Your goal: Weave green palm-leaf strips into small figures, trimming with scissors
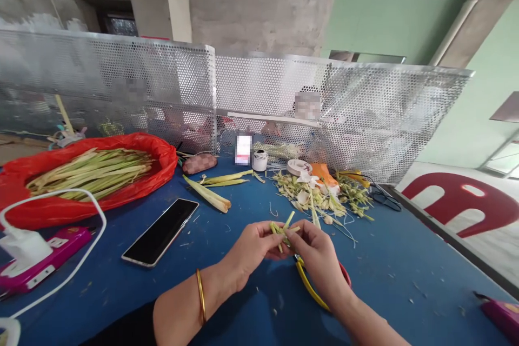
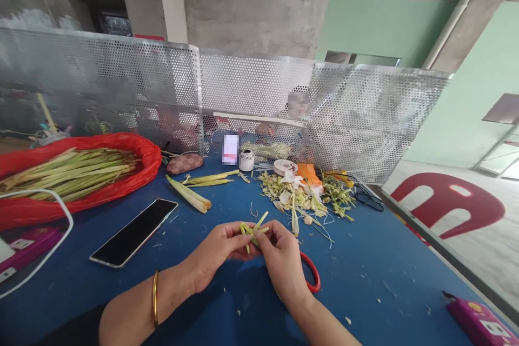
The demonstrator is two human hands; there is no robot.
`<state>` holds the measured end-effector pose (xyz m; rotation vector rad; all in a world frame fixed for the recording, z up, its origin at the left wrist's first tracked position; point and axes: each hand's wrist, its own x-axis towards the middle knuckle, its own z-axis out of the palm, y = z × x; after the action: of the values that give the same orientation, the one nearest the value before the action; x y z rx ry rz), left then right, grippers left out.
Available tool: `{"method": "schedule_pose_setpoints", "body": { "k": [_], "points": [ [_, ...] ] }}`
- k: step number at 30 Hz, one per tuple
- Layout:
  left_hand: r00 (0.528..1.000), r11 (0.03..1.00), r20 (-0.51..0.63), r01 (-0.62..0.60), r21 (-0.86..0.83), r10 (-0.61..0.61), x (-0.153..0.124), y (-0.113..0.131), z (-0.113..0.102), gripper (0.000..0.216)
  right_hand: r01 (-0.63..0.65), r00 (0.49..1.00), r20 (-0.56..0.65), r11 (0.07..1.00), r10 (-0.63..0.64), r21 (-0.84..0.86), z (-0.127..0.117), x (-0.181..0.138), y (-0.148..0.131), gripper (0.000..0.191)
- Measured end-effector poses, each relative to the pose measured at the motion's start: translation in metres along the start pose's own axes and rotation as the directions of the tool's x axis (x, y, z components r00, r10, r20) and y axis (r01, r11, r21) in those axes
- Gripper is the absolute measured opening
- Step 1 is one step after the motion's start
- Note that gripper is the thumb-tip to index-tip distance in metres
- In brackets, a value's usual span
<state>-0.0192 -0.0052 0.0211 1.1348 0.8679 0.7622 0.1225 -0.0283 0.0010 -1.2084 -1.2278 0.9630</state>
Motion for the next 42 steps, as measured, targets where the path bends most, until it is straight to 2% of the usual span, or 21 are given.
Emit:
{"method": "schedule_pose_setpoints", "body": {
  "k": [6,12,13,15,16,17,18,20,21,22,23,24,26,27,29,31,32,34,38,42],
  "points": [
    [0.994,0.999,-0.096,-0.041,0.031,0.044,0.004,-0.005,-0.002,0.038,0.029,1.0,-0.005,0.999,-0.029,-0.041,-0.001,0.001,0.004,0.02],
    [0.979,0.999,-0.204,-0.006,-0.039,-0.002,0.007,-0.006,-0.004,0.037,-0.067,0.994,0.079,0.996,0.071,-0.051,-0.005,0.004,0.005,0.018],
    [0.974,0.998,-0.225,-0.003,-0.068,-0.012,0.008,-0.005,-0.005,0.036,-0.023,0.996,0.08,0.996,0.03,-0.09,-0.007,0.005,0.004,0.015],
    [0.964,0.991,-0.261,0.009,-0.131,-0.043,0.008,-0.003,-0.008,0.033,0.187,0.982,0.088,0.948,-0.17,-0.259,-0.014,0.009,0.002,0.015],
    [0.96,0.987,-0.273,0.016,-0.158,-0.059,0.009,-0.002,-0.009,0.031,0.333,0.943,0.12,0.862,-0.311,-0.381,-0.018,0.01,0.0,0.02],
    [0.958,0.984,-0.278,0.024,-0.179,-0.074,0.009,-0.001,-0.011,0.029,0.478,0.874,0.193,0.721,-0.446,-0.502,-0.021,0.011,-0.002,0.024],
    [0.957,0.981,-0.279,0.029,-0.193,-0.083,0.009,-0.001,-0.012,0.028,0.602,0.783,0.299,0.541,-0.545,-0.587,-0.025,0.012,-0.004,0.027],
    [0.957,0.979,-0.274,0.036,-0.202,-0.092,0.008,-0.001,-0.012,0.025,0.75,0.595,0.503,0.207,-0.627,-0.628,-0.028,0.011,-0.008,0.026],
    [0.958,0.98,-0.273,0.039,-0.195,-0.092,0.008,-0.001,-0.011,0.025,0.784,0.524,0.563,0.105,-0.639,-0.612,-0.029,0.011,-0.009,0.024],
    [0.958,0.983,-0.275,0.036,-0.181,-0.086,0.007,-0.002,-0.01,0.025,0.804,0.479,0.59,0.056,-0.65,-0.592,-0.028,0.01,-0.01,0.022],
    [0.96,0.988,-0.273,0.027,-0.154,-0.069,0.007,-0.003,-0.008,0.024,0.814,0.461,0.584,0.056,-0.668,-0.579,-0.027,0.008,-0.01,0.021],
    [0.963,0.993,-0.266,0.011,-0.12,-0.043,0.006,-0.004,-0.006,0.023,0.814,0.468,0.551,0.095,-0.691,-0.572,-0.025,0.007,-0.01,0.02],
    [0.973,0.998,-0.226,-0.047,-0.04,0.037,0.005,-0.005,-0.002,0.019,0.795,0.536,0.445,0.253,-0.717,-0.551,-0.022,0.006,-0.01,0.019],
    [0.977,0.997,-0.197,-0.083,-0.005,0.08,0.005,-0.006,-0.001,0.018,0.763,0.599,0.379,0.361,-0.705,-0.536,-0.02,0.006,-0.009,0.017],
    [0.979,0.989,-0.147,-0.141,0.037,0.144,0.004,-0.006,0.001,0.019,0.624,0.768,0.245,0.606,-0.592,-0.493,-0.018,0.007,-0.007,0.013],
    [0.978,0.984,-0.113,-0.167,0.064,0.173,0.003,-0.006,0.0,0.021,0.406,0.913,0.137,0.811,-0.385,-0.422,-0.018,0.009,-0.004,0.014],
    [0.979,0.982,-0.098,-0.17,0.078,0.178,0.003,-0.006,-0.001,0.022,0.299,0.954,0.106,0.877,-0.28,-0.376,-0.018,0.011,-0.002,0.017],
    [0.981,0.977,-0.066,-0.176,0.117,0.184,0.003,-0.007,-0.002,0.022,0.151,0.987,0.091,0.95,-0.131,-0.273,-0.019,0.014,0.001,0.022],
    [0.98,0.969,-0.029,-0.192,0.159,0.199,0.003,-0.008,0.0,0.024,-0.004,0.996,0.085,0.995,0.012,-0.097,-0.015,0.014,0.003,0.026],
    [0.968,0.984,-0.18,-0.162,0.076,0.173,0.005,-0.01,0.002,0.031,-0.028,0.998,0.048,0.998,0.03,-0.05,-0.008,0.01,0.001,0.028]
  ]
}}
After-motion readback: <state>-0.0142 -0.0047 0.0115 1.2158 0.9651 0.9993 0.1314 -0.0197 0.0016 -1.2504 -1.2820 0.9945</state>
